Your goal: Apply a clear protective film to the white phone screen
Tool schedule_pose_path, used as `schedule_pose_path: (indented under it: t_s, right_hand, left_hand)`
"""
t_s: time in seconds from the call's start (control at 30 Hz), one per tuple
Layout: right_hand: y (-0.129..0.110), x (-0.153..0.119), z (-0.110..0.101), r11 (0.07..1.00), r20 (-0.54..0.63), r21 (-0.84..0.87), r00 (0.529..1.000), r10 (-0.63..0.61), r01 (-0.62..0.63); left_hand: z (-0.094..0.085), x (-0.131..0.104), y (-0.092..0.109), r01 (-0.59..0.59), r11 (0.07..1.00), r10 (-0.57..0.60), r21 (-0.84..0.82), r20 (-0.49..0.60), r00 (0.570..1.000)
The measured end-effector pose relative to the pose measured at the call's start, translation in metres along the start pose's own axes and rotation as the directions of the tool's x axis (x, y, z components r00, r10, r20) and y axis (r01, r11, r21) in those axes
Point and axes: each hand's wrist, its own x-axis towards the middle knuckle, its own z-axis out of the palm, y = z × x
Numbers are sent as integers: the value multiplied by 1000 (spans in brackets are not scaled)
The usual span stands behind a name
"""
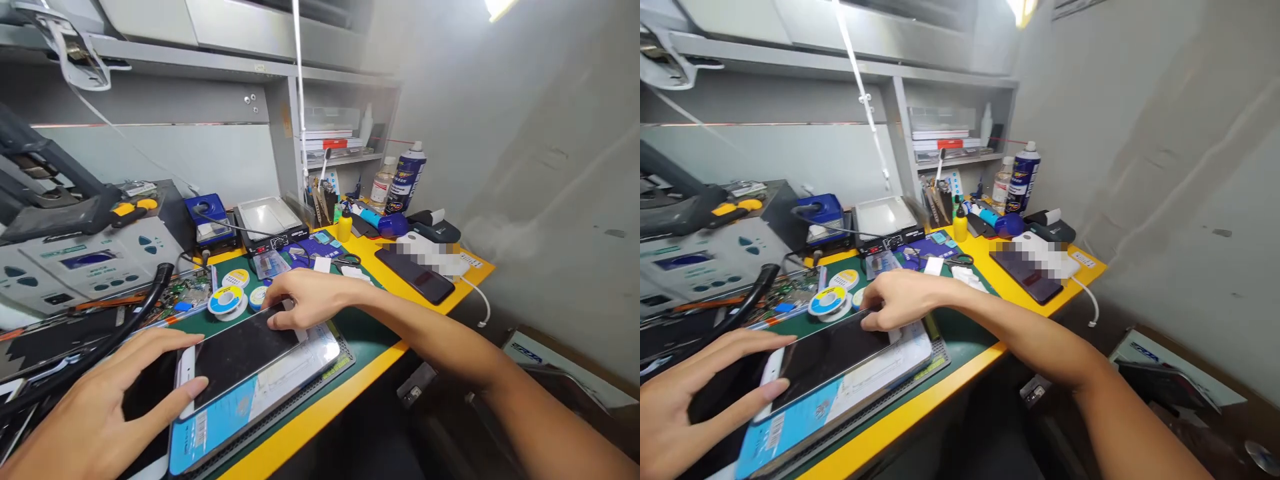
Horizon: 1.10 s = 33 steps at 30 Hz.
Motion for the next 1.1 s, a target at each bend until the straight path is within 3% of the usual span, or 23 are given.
schedule_pose_path:
  t_s: [0.1,0.27,0.53,1.1]
  right_hand:
    - [-6,-5,-5,998,-6,-6,998,56,-56]
    - [-9,-9,-14,991,38,-42,991,125,-124]
    - [-11,-19,-24,964,49,-127,970,240,-232]
    - [-9,-19,-24,965,72,-142,971,230,-218]
  left_hand:
    - [-13,5,22,9,997,-2,-71,94,996]
    - [-23,8,41,46,993,-32,-109,129,991]
    - [-24,4,43,35,991,-16,-132,144,989]
    - [-24,3,45,26,988,-3,-151,151,989]
